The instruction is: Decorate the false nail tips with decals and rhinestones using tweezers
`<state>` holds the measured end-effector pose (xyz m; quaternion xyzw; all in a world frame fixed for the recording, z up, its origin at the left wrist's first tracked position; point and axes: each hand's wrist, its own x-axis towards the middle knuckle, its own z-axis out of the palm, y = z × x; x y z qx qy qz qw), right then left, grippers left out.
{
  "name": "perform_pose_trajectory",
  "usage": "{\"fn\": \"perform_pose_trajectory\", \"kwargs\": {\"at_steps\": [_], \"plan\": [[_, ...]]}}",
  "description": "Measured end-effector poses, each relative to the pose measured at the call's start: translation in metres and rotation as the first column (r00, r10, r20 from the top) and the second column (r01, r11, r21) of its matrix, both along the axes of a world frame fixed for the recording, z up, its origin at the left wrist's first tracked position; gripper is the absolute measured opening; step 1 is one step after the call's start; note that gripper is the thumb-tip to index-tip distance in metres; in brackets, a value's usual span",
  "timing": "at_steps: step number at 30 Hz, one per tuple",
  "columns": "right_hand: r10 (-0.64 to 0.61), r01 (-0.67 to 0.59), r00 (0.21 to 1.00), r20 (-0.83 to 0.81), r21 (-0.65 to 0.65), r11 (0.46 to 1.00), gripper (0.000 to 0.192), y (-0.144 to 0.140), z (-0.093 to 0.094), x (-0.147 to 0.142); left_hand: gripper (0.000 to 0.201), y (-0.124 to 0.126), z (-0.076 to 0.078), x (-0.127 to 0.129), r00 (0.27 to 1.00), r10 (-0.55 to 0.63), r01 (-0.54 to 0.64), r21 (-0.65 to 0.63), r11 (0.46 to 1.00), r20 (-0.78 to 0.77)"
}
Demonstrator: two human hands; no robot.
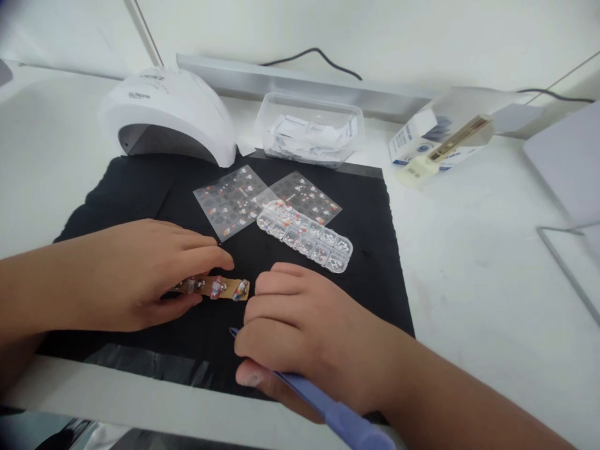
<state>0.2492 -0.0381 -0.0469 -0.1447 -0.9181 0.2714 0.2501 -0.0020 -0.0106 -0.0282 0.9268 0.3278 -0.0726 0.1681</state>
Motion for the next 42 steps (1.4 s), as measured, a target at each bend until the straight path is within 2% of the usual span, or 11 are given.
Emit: {"fn": "perform_pose_trajectory", "kwargs": {"at_steps": [34, 42], "plan": [[0.010, -0.010, 1.000, -0.021, -0.014, 1.000, 0.022, 0.0013, -0.0004, 0.0015, 0.021, 0.0003, 0.0009, 0.0007, 1.000, 0.004, -0.004, -0.002, 1.000, -0.007], [-0.028, 0.028, 1.000, 0.004, -0.009, 1.000, 0.021, 0.0002, 0.0000, 0.0051, 0.021, 0.0003, -0.0002, -0.0002, 1.000, 0.006, -0.006, 0.003, 1.000, 0.004]]}}
